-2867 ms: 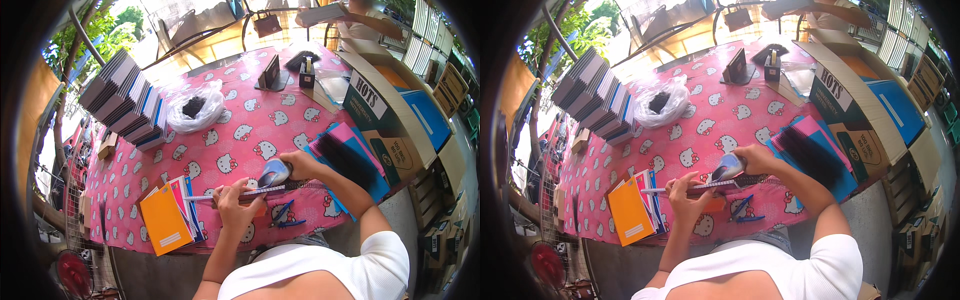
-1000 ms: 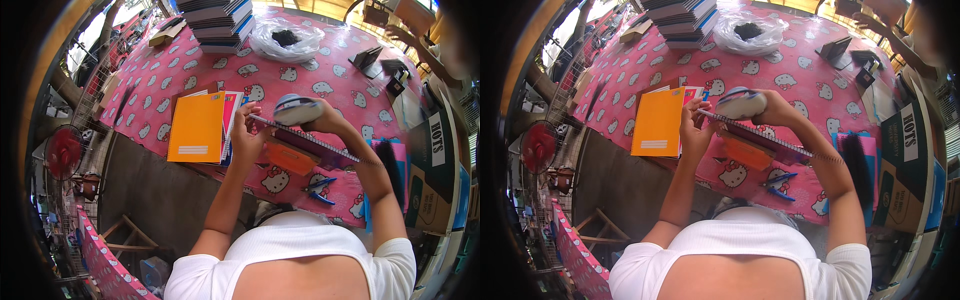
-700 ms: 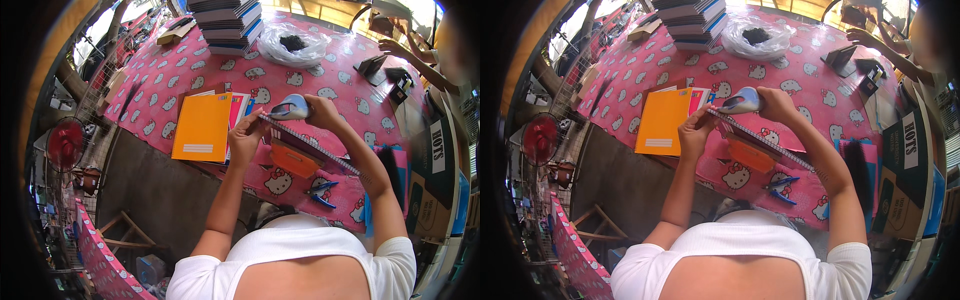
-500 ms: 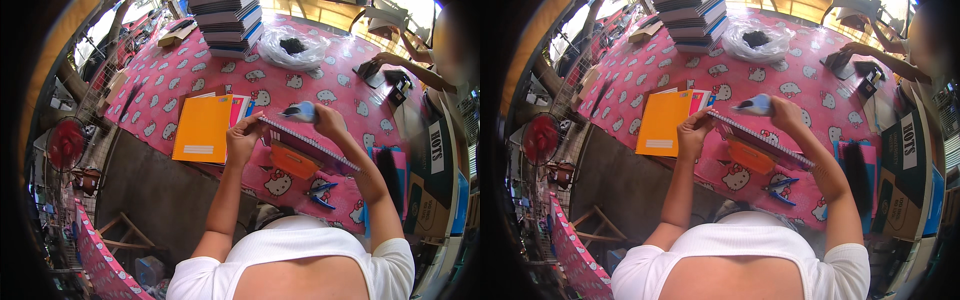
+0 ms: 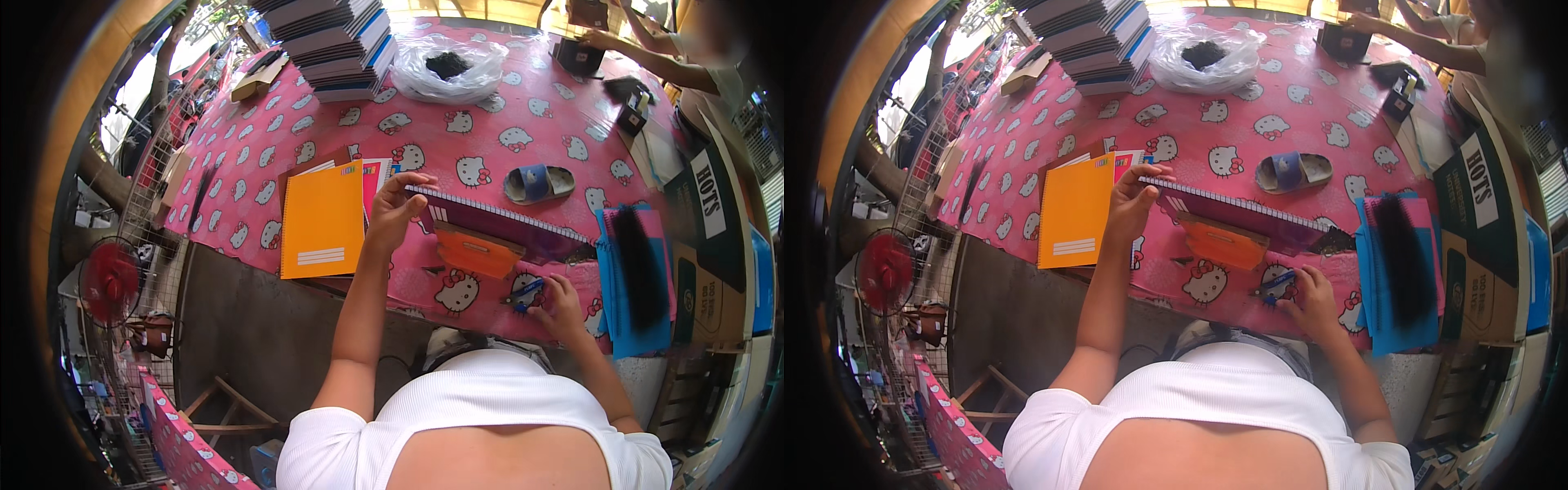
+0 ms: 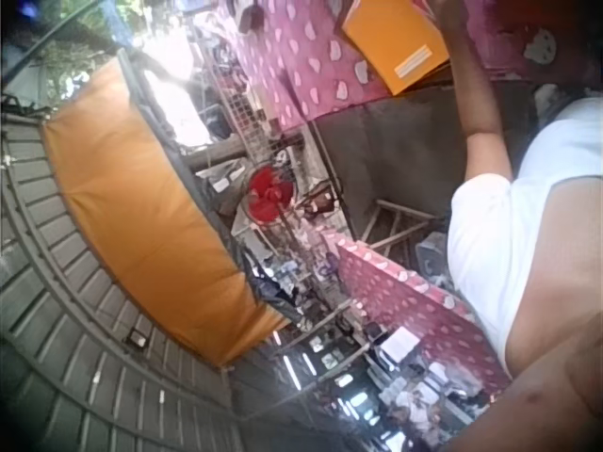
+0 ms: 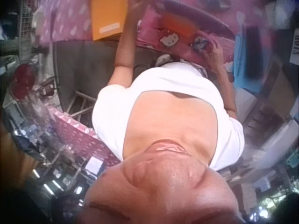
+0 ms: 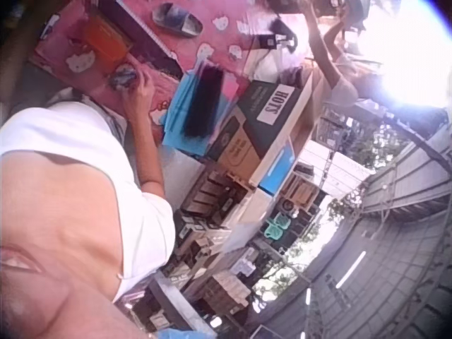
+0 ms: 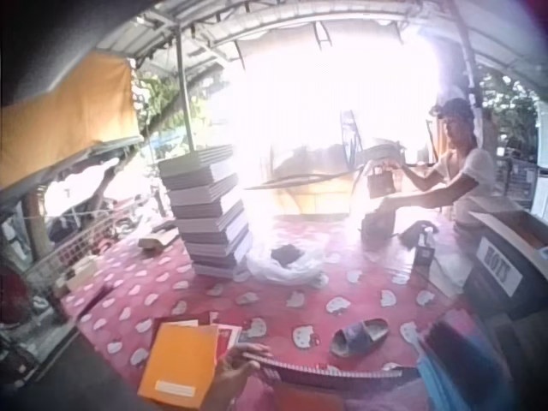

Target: The person assembles notebooks by inserting spiral bindings into pre-punched holes in paper and covers, then trimming the excess binding with a tool.

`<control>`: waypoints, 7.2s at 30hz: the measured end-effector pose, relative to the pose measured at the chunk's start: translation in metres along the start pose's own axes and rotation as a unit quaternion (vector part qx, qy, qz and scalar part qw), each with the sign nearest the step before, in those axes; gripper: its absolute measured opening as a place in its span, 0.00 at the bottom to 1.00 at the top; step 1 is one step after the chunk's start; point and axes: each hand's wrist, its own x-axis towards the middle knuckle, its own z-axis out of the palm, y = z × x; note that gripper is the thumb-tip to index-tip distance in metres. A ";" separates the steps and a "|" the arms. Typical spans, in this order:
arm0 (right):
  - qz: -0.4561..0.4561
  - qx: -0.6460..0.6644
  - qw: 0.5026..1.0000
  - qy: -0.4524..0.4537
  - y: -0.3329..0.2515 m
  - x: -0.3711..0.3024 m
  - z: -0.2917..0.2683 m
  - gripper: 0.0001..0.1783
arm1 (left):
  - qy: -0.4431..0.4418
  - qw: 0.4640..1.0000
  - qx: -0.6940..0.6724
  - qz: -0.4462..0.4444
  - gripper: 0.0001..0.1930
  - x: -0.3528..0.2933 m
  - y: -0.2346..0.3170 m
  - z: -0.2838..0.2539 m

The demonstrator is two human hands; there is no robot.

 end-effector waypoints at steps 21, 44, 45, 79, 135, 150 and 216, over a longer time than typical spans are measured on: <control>-0.034 0.149 0.977 0.147 -0.143 -0.013 -0.061 0.27 | -0.032 0.916 0.365 0.164 0.10 -0.090 0.016 0.111; 0.094 -0.128 0.986 0.056 -0.054 -0.013 0.013 0.30 | 0.176 0.744 0.299 0.572 0.05 -0.007 0.187 -0.020; 0.053 -0.072 0.992 0.092 -0.056 0.003 0.014 0.35 | 0.197 0.719 0.296 0.597 0.05 -0.012 0.218 -0.025; 0.255 0.223 0.939 -0.060 -0.221 0.235 0.197 0.48 | 0.110 0.897 -0.025 -0.428 0.27 0.004 0.075 -0.288; 0.035 0.153 0.837 0.523 -0.384 0.054 0.150 0.57 | -0.487 0.863 0.030 0.133 0.55 0.046 0.087 -0.179; 0.094 0.204 0.840 0.494 -0.358 0.038 0.211 0.57 | -0.331 0.910 -0.102 -0.228 0.40 0.036 0.136 -0.155; 0.011 -0.030 0.999 -0.009 -0.199 0.083 0.106 0.19 | 0.211 0.861 0.427 -0.179 0.25 -0.156 0.088 -0.199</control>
